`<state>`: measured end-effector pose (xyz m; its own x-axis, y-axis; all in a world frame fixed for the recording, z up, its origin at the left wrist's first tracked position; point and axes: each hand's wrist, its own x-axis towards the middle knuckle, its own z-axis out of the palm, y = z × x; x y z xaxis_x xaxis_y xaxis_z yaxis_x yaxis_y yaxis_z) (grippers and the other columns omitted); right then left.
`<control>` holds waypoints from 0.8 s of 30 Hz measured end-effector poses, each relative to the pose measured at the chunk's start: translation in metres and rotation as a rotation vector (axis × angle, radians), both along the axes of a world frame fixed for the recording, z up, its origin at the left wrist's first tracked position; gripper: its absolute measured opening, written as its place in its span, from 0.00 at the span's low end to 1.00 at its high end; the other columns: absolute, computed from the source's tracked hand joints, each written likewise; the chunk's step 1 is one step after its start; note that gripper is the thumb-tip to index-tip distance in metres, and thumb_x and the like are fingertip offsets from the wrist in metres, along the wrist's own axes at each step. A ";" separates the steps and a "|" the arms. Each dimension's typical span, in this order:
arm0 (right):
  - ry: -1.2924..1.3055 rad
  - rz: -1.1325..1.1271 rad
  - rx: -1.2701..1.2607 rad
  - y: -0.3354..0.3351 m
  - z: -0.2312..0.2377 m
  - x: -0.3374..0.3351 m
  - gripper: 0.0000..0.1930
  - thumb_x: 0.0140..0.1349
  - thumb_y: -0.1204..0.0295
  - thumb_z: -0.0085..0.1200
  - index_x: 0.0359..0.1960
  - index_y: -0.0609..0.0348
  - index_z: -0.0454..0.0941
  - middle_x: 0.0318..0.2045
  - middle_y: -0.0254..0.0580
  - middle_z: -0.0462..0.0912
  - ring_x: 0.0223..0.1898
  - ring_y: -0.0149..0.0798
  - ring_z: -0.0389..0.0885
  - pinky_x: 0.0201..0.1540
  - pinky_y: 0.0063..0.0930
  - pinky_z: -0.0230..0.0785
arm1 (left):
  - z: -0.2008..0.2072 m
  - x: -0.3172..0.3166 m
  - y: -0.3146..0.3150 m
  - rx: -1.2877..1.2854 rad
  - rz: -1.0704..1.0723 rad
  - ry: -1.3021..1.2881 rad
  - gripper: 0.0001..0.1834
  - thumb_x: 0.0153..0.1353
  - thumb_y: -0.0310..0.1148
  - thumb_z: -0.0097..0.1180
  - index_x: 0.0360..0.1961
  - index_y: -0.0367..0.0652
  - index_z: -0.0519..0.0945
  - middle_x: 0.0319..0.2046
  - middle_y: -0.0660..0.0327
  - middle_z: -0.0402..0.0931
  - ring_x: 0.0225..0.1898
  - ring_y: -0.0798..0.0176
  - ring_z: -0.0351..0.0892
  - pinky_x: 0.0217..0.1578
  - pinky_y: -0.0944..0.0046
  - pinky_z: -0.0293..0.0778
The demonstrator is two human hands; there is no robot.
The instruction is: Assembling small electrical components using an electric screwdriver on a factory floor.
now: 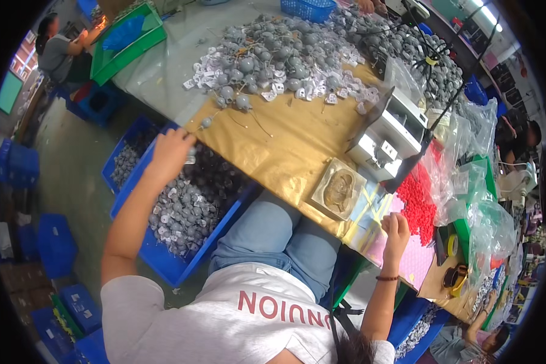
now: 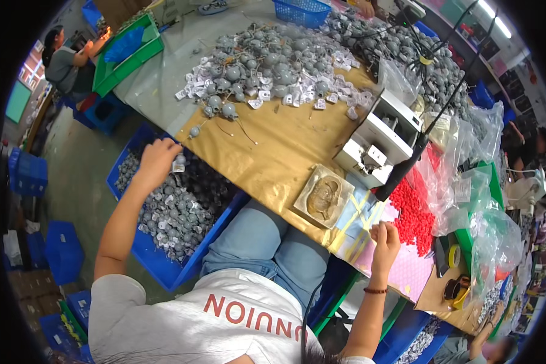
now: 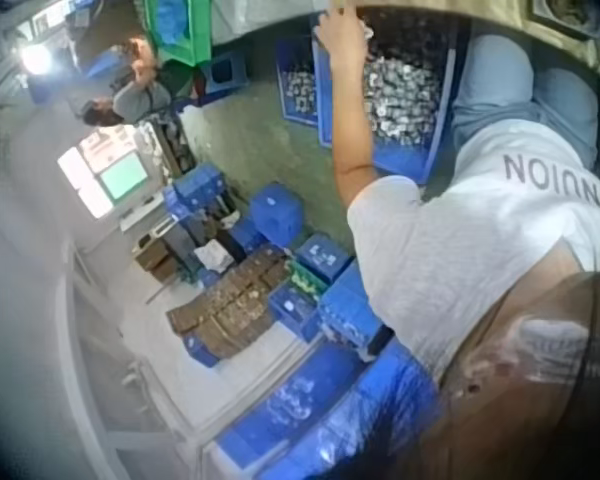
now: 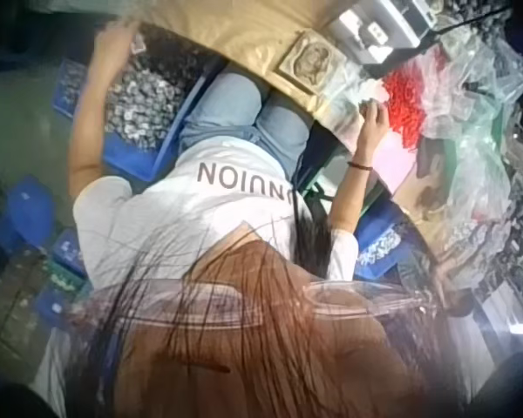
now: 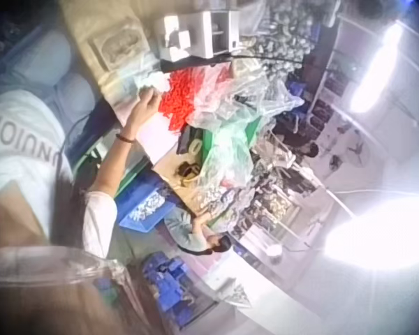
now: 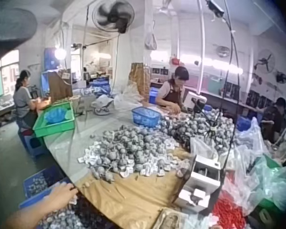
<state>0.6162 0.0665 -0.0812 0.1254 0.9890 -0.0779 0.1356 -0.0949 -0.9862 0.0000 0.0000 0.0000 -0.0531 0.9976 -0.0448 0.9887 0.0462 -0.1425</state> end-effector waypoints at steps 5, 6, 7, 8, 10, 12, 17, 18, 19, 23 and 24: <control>-0.092 0.025 -0.050 -0.035 -0.004 0.009 0.08 0.73 0.73 0.52 0.44 0.65 0.78 0.34 0.38 0.84 0.35 0.28 0.81 0.41 0.21 0.74 | -0.020 0.025 0.063 0.307 -0.077 -0.283 0.12 0.58 0.29 0.59 0.44 0.42 0.80 0.39 0.56 0.78 0.46 0.47 0.77 0.44 0.49 0.74; -0.109 0.035 -0.045 -0.034 -0.001 0.004 0.07 0.73 0.73 0.52 0.44 0.65 0.78 0.34 0.38 0.84 0.36 0.28 0.81 0.42 0.22 0.74 | -0.026 0.041 0.090 0.403 -0.150 -0.325 0.11 0.58 0.31 0.60 0.42 0.42 0.80 0.38 0.56 0.79 0.46 0.47 0.77 0.44 0.49 0.74; -0.122 0.043 -0.038 -0.032 0.002 -0.001 0.07 0.73 0.73 0.52 0.45 0.65 0.78 0.34 0.38 0.84 0.36 0.28 0.81 0.42 0.22 0.74 | -0.031 0.057 0.117 0.491 -0.230 -0.368 0.10 0.58 0.33 0.61 0.40 0.41 0.80 0.37 0.55 0.79 0.46 0.47 0.77 0.44 0.49 0.75; -0.130 0.058 -0.029 -0.029 0.009 -0.008 0.07 0.73 0.74 0.52 0.45 0.65 0.78 0.34 0.38 0.84 0.36 0.28 0.81 0.42 0.23 0.74 | -0.037 0.064 0.142 0.494 -0.196 -0.339 0.10 0.58 0.33 0.61 0.40 0.41 0.80 0.38 0.54 0.80 0.45 0.47 0.77 0.44 0.49 0.75; -0.185 0.075 -0.020 -0.031 0.016 -0.009 0.07 0.72 0.75 0.52 0.44 0.67 0.78 0.34 0.39 0.84 0.38 0.30 0.82 0.44 0.23 0.75 | -0.054 0.080 0.190 0.495 -0.148 -0.303 0.10 0.58 0.34 0.62 0.38 0.41 0.80 0.39 0.54 0.80 0.45 0.47 0.78 0.43 0.49 0.75; -0.259 0.090 -0.011 -0.033 0.020 -0.008 0.07 0.72 0.75 0.53 0.44 0.68 0.78 0.34 0.40 0.85 0.39 0.31 0.83 0.45 0.24 0.75 | -0.072 0.076 0.220 0.310 -0.042 -0.285 0.12 0.59 0.35 0.60 0.41 0.41 0.81 0.41 0.53 0.80 0.48 0.46 0.77 0.47 0.48 0.75; -0.541 0.006 0.048 -0.034 0.035 0.017 0.06 0.69 0.76 0.55 0.44 0.66 0.80 0.33 0.42 0.85 0.36 0.32 0.84 0.40 0.25 0.75 | -0.044 0.133 0.188 0.178 -0.295 -0.607 0.13 0.58 0.32 0.63 0.43 0.39 0.81 0.45 0.49 0.80 0.51 0.43 0.76 0.52 0.48 0.74; -0.626 -0.013 0.083 -0.024 0.035 0.021 0.06 0.68 0.77 0.56 0.43 0.65 0.80 0.33 0.43 0.85 0.35 0.34 0.84 0.39 0.26 0.75 | -0.045 0.150 0.169 0.200 -0.435 -0.734 0.13 0.56 0.31 0.65 0.42 0.40 0.81 0.42 0.50 0.80 0.48 0.44 0.76 0.51 0.49 0.74; -0.726 -0.016 0.125 -0.012 0.034 0.022 0.05 0.66 0.77 0.57 0.42 0.64 0.81 0.33 0.43 0.84 0.36 0.38 0.84 0.39 0.29 0.75 | -0.042 0.171 0.155 0.186 -0.542 -0.825 0.14 0.54 0.30 0.66 0.42 0.40 0.81 0.41 0.51 0.79 0.47 0.45 0.76 0.50 0.50 0.74; -1.106 0.092 0.295 0.038 0.028 0.019 0.04 0.60 0.78 0.58 0.36 0.60 0.81 0.33 0.45 0.82 0.38 0.49 0.80 0.41 0.38 0.74 | -0.042 0.245 0.124 0.114 -0.775 -0.996 0.16 0.52 0.28 0.66 0.44 0.40 0.82 0.41 0.54 0.78 0.45 0.48 0.75 0.51 0.53 0.74; -1.193 0.164 0.309 0.047 0.030 0.015 0.04 0.59 0.78 0.58 0.35 0.59 0.81 0.32 0.45 0.82 0.40 0.50 0.79 0.42 0.40 0.73 | -0.047 0.256 0.122 0.119 -0.797 -1.008 0.16 0.52 0.27 0.66 0.44 0.41 0.82 0.41 0.55 0.77 0.46 0.49 0.75 0.51 0.54 0.74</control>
